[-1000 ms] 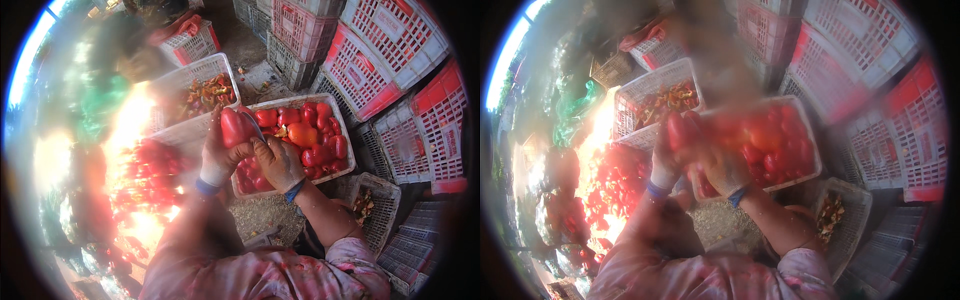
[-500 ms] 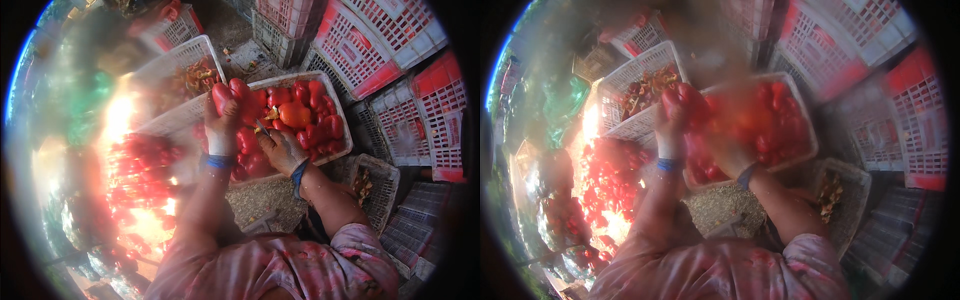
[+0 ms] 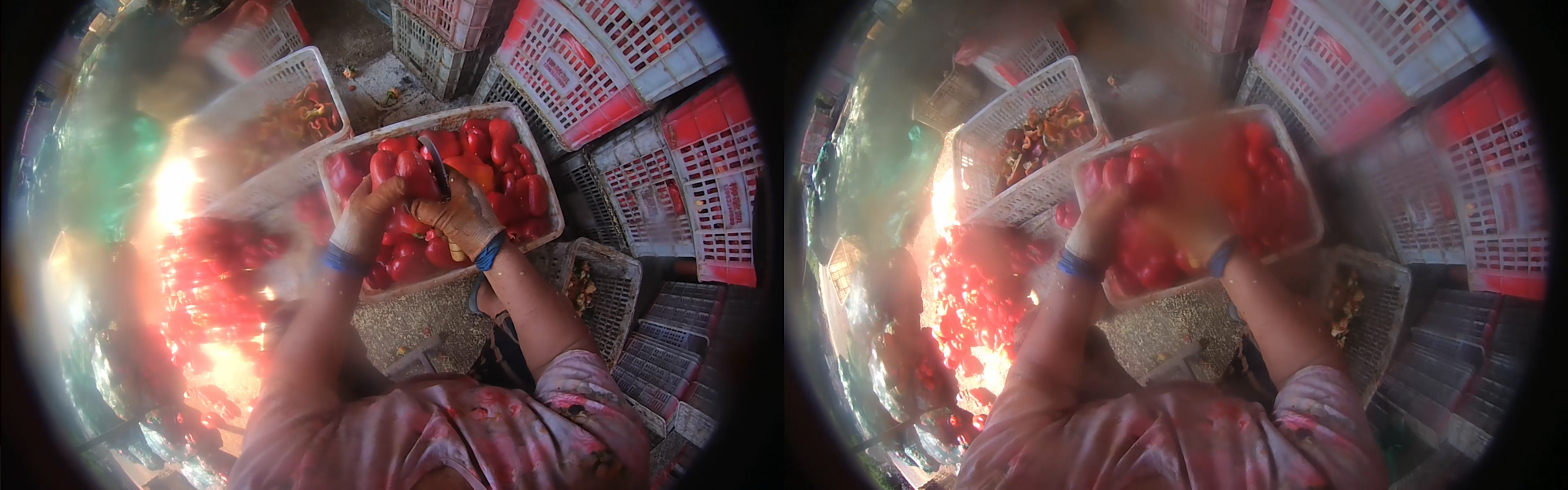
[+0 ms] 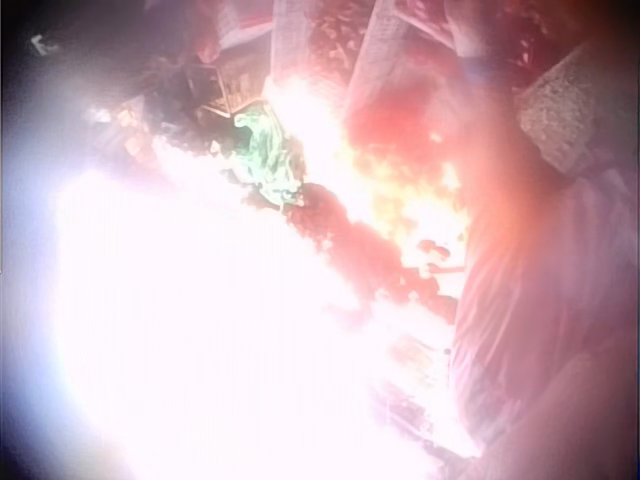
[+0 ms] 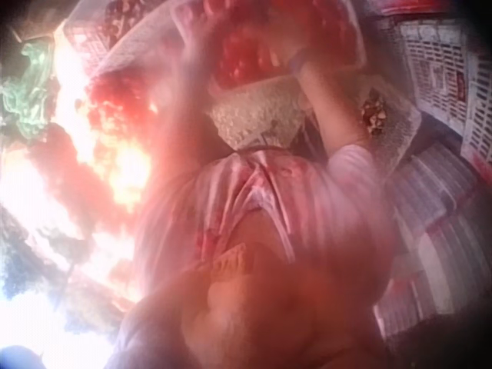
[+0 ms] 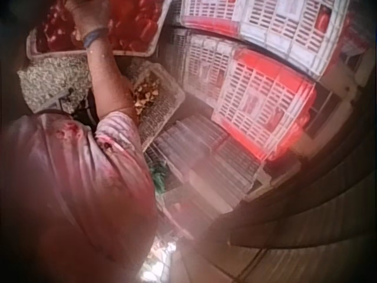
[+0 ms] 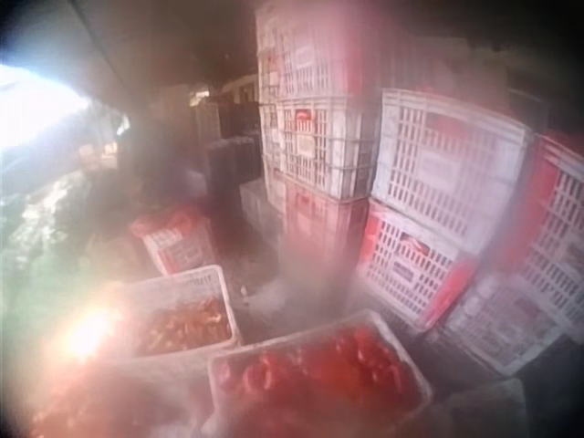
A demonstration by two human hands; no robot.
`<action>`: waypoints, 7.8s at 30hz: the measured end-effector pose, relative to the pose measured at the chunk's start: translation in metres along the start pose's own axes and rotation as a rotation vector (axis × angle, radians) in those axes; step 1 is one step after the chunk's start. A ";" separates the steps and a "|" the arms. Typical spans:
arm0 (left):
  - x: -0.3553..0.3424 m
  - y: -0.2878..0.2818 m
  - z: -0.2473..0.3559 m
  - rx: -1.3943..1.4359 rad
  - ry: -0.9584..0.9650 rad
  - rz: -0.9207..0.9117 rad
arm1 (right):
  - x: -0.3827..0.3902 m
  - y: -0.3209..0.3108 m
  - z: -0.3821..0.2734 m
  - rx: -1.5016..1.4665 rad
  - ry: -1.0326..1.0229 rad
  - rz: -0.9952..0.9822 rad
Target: The person cuts open red peppers with a curved knife, removes the seeds and cores by hand, and places the cleaned peppers and the discarded cores into separate plastic crates.
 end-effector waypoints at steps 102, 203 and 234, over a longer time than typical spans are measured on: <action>-0.106 -0.063 0.007 -1.620 0.251 0.176 | 0.032 -0.069 0.014 -0.016 -0.130 0.329; 0.005 0.025 0.049 -0.004 0.300 -0.226 | 0.001 -0.036 -0.018 0.129 -0.436 -0.121; 0.002 -0.049 0.068 0.161 0.393 0.278 | 0.014 0.044 0.046 0.631 -0.073 -0.190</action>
Point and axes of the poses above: each hand's wrist, its own x-axis away from the middle knuckle, its own y-axis out of the palm, z = x × y, the point moved 8 cm from there along -x, towards the middle knuckle, and after that the axes turned 6 degrees about y, right-handed, at the moved point
